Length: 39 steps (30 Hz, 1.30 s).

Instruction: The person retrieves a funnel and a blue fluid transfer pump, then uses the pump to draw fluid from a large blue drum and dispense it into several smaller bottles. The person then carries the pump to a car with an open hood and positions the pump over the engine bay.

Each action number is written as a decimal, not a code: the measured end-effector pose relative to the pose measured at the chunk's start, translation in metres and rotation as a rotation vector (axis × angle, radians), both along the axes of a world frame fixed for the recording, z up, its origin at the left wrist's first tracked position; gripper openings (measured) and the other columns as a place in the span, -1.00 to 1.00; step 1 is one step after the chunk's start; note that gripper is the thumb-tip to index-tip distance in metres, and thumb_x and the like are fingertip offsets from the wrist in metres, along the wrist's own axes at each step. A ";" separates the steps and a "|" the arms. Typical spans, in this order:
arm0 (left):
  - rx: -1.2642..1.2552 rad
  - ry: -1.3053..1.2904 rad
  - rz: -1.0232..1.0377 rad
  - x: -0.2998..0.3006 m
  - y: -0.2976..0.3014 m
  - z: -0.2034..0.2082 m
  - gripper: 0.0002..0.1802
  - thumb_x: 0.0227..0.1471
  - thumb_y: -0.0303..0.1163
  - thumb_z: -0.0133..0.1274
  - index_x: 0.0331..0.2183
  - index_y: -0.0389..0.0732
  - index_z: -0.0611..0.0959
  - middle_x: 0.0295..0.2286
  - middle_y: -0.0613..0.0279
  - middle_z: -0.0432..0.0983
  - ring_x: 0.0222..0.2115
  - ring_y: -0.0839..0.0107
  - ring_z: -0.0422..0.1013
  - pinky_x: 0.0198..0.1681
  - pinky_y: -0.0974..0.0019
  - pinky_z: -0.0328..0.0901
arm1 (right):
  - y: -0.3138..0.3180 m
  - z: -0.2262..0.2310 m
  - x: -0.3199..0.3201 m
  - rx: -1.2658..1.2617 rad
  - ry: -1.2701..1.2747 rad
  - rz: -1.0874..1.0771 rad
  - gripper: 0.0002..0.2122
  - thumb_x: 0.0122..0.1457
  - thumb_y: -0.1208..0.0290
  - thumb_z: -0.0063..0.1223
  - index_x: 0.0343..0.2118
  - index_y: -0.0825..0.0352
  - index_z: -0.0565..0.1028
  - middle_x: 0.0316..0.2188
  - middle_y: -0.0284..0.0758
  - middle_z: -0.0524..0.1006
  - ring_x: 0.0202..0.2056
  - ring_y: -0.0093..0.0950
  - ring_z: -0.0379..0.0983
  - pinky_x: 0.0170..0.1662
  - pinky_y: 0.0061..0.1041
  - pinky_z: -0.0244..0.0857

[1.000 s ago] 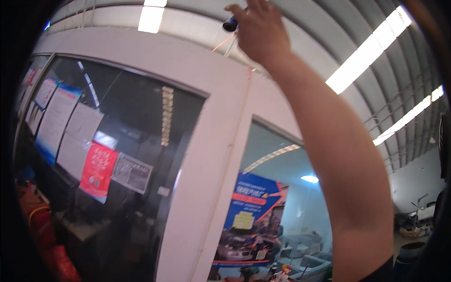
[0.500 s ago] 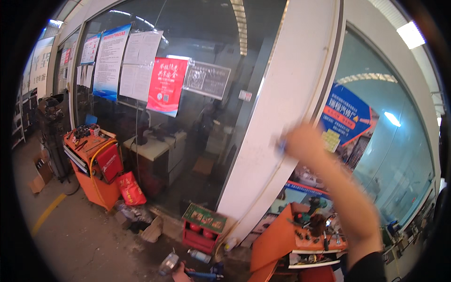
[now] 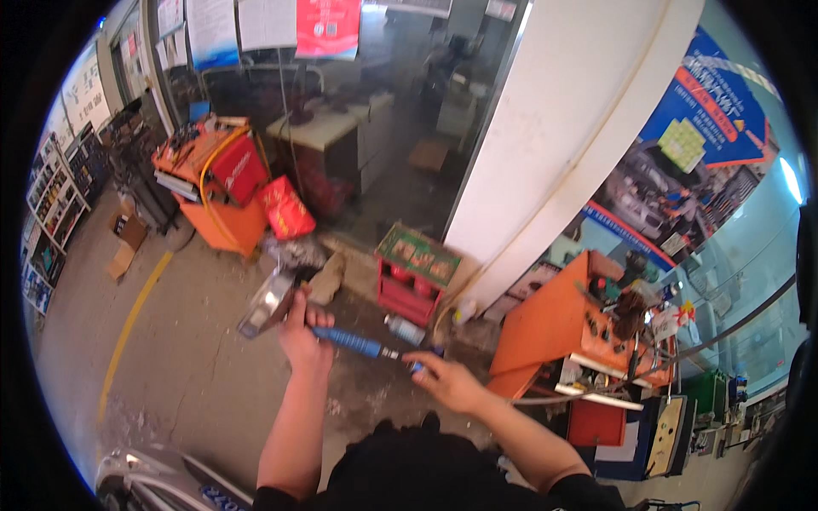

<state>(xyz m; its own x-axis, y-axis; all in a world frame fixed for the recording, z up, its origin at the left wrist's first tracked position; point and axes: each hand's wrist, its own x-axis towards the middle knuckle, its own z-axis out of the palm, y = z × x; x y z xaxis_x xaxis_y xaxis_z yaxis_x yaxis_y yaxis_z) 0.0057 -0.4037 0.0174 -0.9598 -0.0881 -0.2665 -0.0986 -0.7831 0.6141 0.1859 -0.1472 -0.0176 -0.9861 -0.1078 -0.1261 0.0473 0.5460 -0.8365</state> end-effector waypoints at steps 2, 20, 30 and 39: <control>-0.014 0.062 -0.013 0.006 0.004 0.013 -0.77 0.52 -0.29 0.16 -0.06 -0.27 0.71 -0.58 0.48 0.17 -0.56 0.53 0.17 -0.43 0.29 0.21 | -0.001 0.035 0.000 0.043 -0.020 0.003 -0.58 0.55 0.15 0.19 0.40 0.02 0.48 -0.24 -0.15 0.65 -0.20 -0.19 0.66 -0.10 -0.22 0.51; -0.033 0.187 -0.003 0.041 0.011 0.041 -0.80 0.55 -0.33 0.11 -0.07 -0.27 0.68 -0.58 0.48 0.17 -0.57 0.56 0.19 -0.47 0.32 0.24 | -0.031 0.092 0.006 0.088 0.178 0.038 -0.64 0.50 0.13 0.24 0.22 0.21 0.62 -0.16 -0.23 0.73 -0.20 -0.13 0.69 -0.13 -0.21 0.54; -0.103 0.293 -0.339 0.066 0.027 -0.016 -0.79 0.52 -0.33 0.14 -0.03 -0.30 0.60 -0.50 0.45 0.26 -0.46 0.49 0.27 -0.28 0.28 0.32 | -0.057 0.066 -0.003 0.055 0.091 -0.023 -0.31 0.40 0.18 0.34 0.53 0.19 0.33 0.12 -0.09 0.62 0.07 0.01 0.64 0.06 -0.08 0.56; 0.204 -0.013 -0.495 0.001 -0.071 -0.176 -0.40 0.45 -0.04 0.15 0.36 -0.09 0.56 0.29 0.04 0.57 0.25 0.05 0.54 0.36 -0.12 0.45 | 0.000 0.022 0.007 0.393 0.008 -0.154 -0.48 0.30 0.31 0.38 0.30 0.23 0.54 0.15 -0.09 0.63 0.14 0.04 0.62 0.16 -0.10 0.54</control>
<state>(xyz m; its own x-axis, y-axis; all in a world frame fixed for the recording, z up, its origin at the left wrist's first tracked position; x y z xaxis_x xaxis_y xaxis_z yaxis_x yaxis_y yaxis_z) 0.0062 -0.4752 -0.1582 -0.8701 0.4289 -0.2427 -0.4927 -0.7446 0.4503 0.1932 -0.1468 0.0049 -0.9881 0.0958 -0.1206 0.1477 0.8105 -0.5667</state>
